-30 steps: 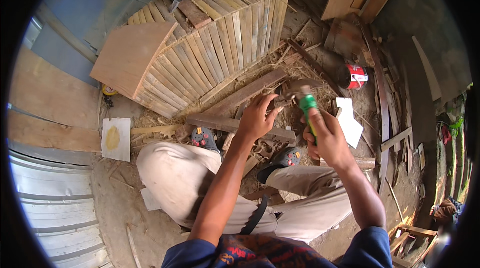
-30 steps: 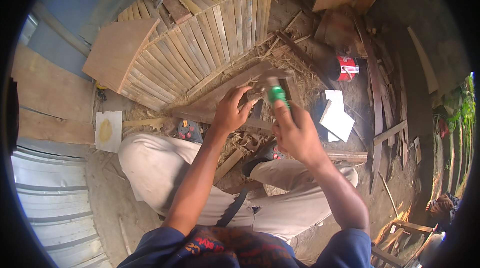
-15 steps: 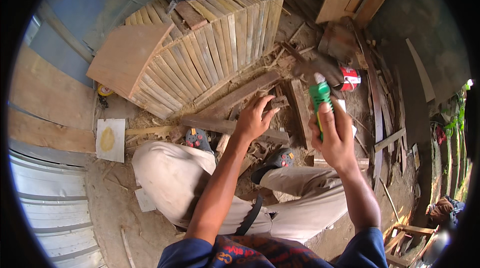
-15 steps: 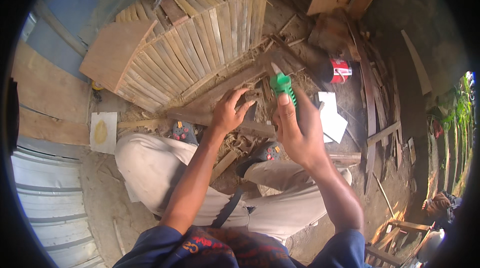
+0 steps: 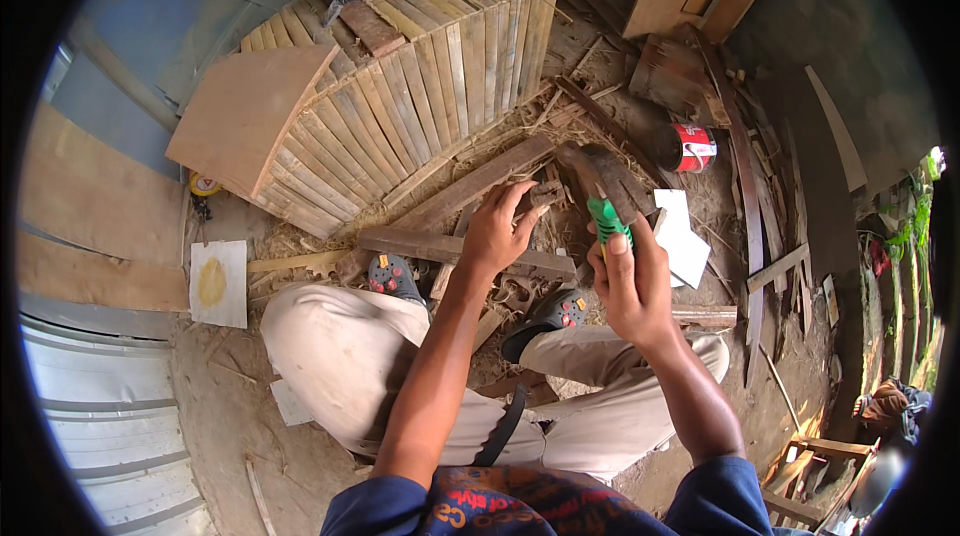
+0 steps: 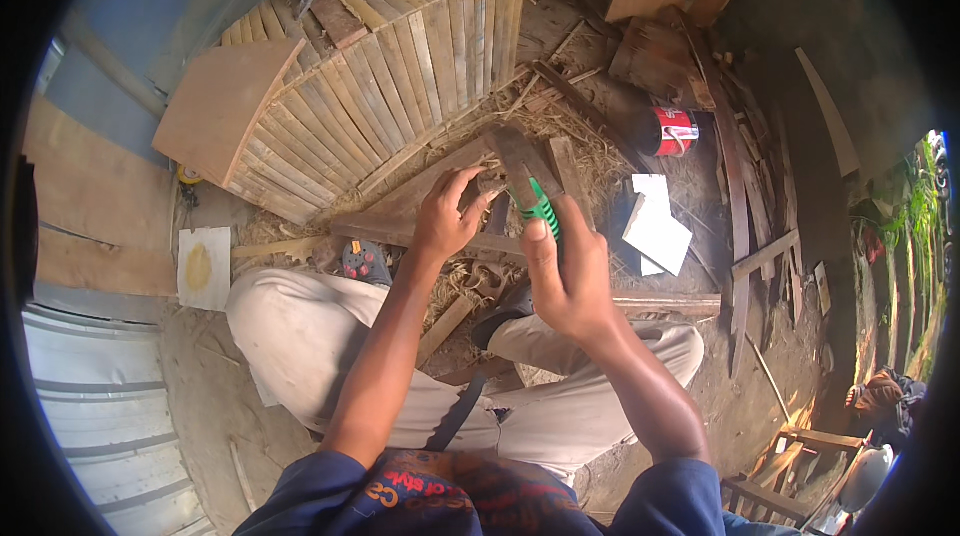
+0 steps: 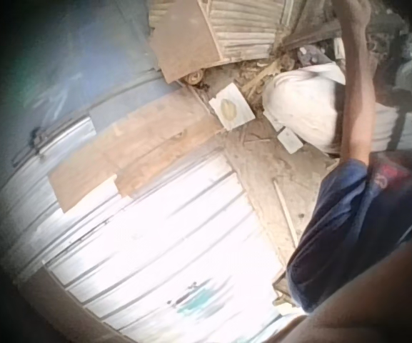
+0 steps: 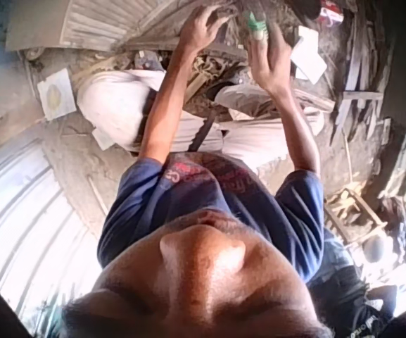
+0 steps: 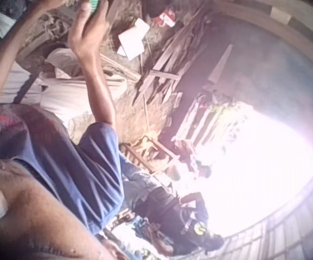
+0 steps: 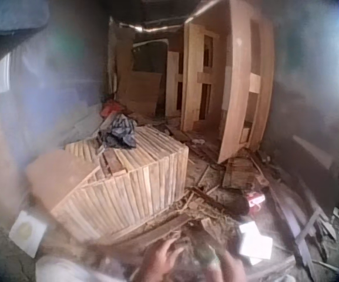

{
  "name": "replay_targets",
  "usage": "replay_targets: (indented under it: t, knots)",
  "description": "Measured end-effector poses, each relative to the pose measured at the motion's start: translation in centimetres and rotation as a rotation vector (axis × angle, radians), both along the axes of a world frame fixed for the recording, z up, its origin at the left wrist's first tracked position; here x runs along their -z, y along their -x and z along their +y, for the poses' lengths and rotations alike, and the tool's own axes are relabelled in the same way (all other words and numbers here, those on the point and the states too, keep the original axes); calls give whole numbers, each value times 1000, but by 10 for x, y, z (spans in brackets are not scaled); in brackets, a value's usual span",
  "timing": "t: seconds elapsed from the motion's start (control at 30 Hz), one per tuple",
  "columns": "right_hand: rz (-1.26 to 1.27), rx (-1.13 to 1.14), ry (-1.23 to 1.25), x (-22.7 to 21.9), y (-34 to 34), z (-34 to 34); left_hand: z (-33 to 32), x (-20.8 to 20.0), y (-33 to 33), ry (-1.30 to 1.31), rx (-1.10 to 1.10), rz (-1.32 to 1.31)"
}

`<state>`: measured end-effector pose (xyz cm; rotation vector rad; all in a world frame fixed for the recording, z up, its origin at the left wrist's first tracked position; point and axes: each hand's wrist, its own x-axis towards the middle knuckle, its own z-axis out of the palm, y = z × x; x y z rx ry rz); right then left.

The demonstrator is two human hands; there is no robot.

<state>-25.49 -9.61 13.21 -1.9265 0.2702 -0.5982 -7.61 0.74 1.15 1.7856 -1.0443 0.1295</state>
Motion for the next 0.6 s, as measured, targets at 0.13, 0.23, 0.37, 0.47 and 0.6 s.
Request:
replay_targets:
  t: [0.13, 0.23, 0.37, 0.47, 0.6]
  knots:
    - [331, 67, -303, -9, -5, -2, -2, -2, -5, 38, -7, -11]
    - [272, 150, -282, -12, -4, 1, -2, -4, -8, 48, -33, -29]
    - [-103, -66, -110, -11, -5, 7, -2, -5, -7, 30, -15, -27]
    - [314, 89, -297, -13, -9, 3, -1, -4, -8, 39, -21, -19]
    - [-61, 96, -312, -17, -2, -4, 0, -3, -11, 64, -46, -19]
